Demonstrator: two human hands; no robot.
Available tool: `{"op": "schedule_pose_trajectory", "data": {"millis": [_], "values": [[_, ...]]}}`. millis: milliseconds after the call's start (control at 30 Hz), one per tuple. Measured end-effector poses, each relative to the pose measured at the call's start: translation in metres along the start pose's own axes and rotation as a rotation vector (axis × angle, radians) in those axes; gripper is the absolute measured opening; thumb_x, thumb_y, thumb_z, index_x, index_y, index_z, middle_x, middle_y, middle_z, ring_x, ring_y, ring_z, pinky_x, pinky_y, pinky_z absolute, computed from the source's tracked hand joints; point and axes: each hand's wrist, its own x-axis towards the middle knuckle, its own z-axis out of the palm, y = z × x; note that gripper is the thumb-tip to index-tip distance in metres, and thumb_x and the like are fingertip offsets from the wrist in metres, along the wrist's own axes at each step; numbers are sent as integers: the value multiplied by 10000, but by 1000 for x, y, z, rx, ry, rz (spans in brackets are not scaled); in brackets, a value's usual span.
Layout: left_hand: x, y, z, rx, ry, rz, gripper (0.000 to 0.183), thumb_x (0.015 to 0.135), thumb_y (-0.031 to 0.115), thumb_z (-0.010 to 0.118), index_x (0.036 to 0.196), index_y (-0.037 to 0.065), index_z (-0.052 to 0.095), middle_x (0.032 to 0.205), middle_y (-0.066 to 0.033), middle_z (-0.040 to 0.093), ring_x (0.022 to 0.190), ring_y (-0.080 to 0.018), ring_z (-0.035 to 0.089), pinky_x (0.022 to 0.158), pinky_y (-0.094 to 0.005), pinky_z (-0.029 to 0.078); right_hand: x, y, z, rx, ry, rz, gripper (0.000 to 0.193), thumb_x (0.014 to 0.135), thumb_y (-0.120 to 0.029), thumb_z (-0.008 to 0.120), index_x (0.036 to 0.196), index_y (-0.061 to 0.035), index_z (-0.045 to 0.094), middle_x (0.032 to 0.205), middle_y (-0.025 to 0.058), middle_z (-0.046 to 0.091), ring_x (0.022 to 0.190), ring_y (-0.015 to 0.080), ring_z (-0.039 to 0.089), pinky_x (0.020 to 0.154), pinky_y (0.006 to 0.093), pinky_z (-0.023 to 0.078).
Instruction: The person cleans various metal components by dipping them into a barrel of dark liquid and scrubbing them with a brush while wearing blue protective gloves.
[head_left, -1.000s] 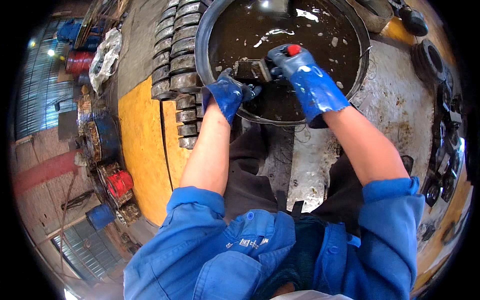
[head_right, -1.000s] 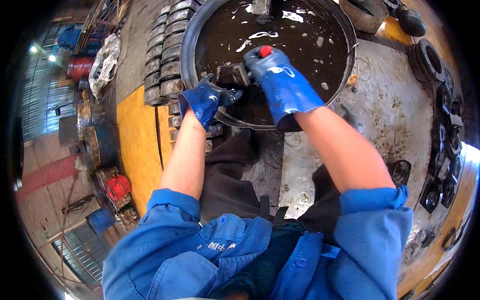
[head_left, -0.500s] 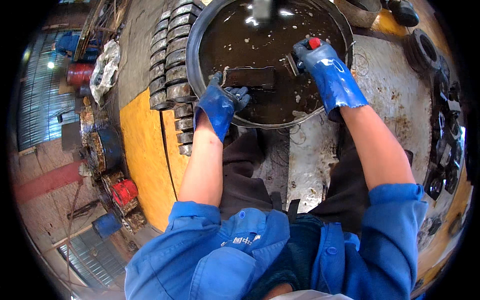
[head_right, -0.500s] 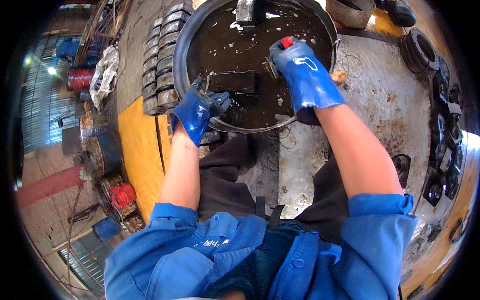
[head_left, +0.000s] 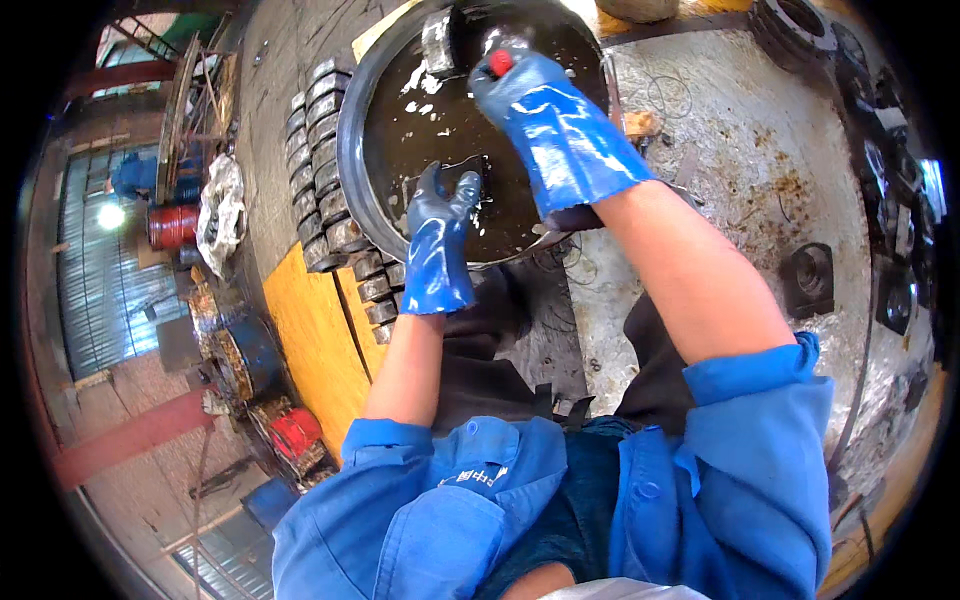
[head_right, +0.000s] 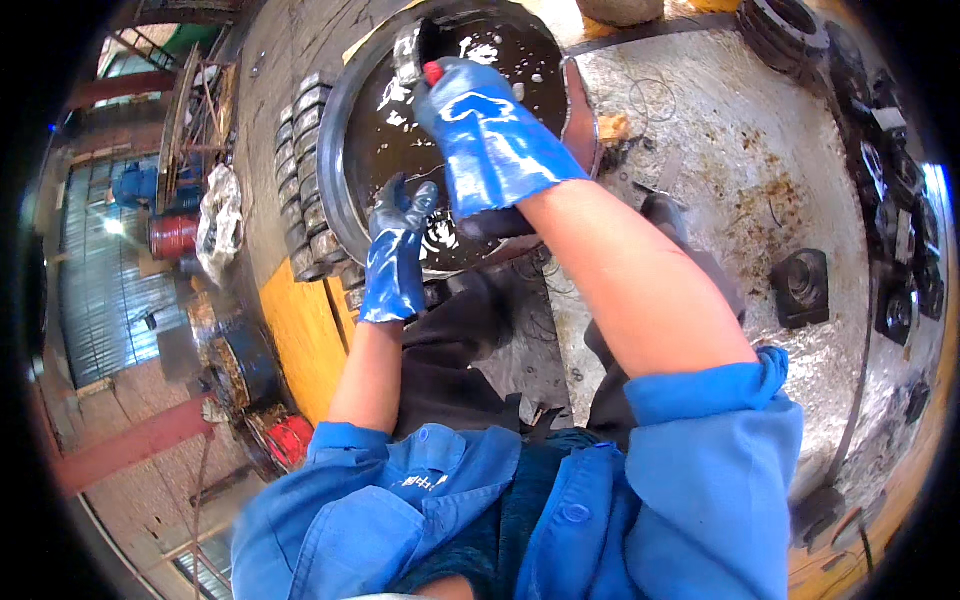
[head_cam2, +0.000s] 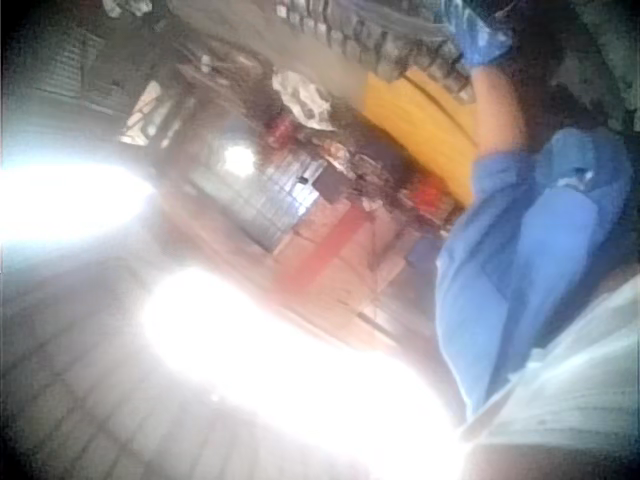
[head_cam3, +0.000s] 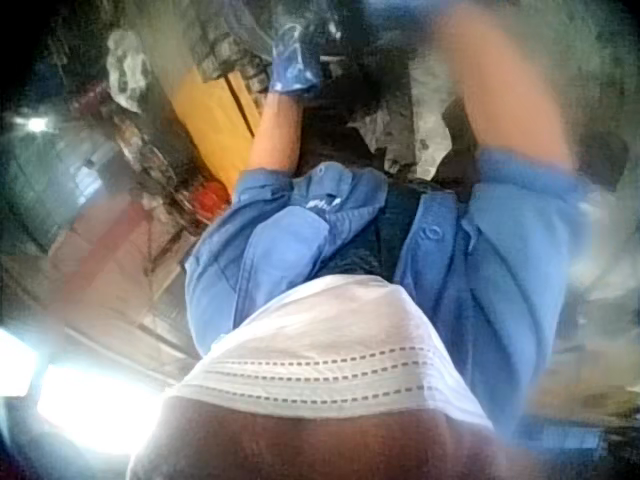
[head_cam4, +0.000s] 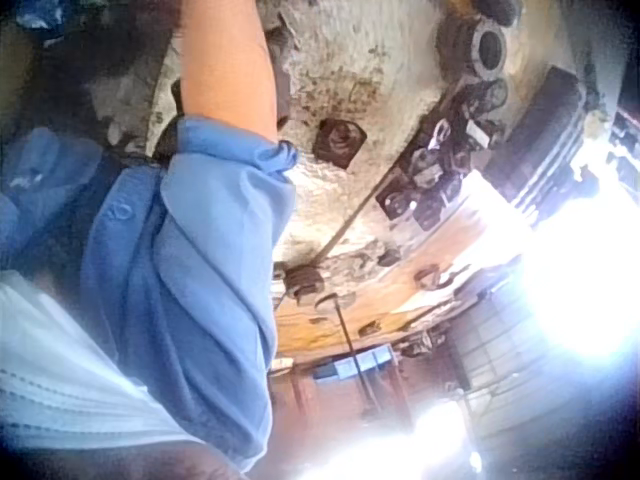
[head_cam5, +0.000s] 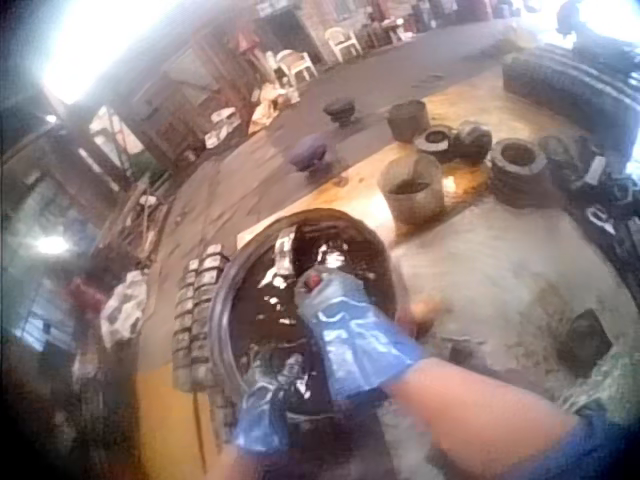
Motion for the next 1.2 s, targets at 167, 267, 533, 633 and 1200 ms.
{"op": "schedule_pose_trajectory", "data": {"millis": [167,267,533,633,1200], "values": [[28,4,43,185,-235,422,693,782,420,779,1355,76,595,1418,-173,577,1309,-335,554,1086,-515,418,-4,-8,-7,68,-49,4,327,908,-360,622,1110,-127,732,1073,189,730,1036,400,684,912,456,545],[7,53,31,240,-506,625,550,869,364,648,1356,111,604,1415,-163,577,1327,-348,528,1125,-538,351,-2,-10,-17,6,-59,60,304,891,-323,634,1111,-139,737,1074,180,733,1041,392,688,920,457,544],[29,22,41,827,-956,538,353,878,308,661,1167,105,664,1151,-165,689,1042,-342,643,873,-490,498,5,-11,-18,46,-61,9,362,865,-408,668,1096,-135,729,1016,180,735,978,397,689,880,453,552],[39,67,50,810,-921,565,374,867,312,672,1178,104,658,1149,-167,689,1042,-344,646,872,-489,502,5,-14,-20,57,-25,41,334,880,-392,635,1059,-128,734,1019,189,729,970,403,686,874,470,549],[62,86,81,847,-874,508,506,809,334,732,1243,96,628,1135,-181,691,1044,-355,664,866,-488,529,16,-10,-39,116,47,-28,314,869,-344,637,1044,-104,738,1033,186,734,990,395,694,873,469,550]]}}
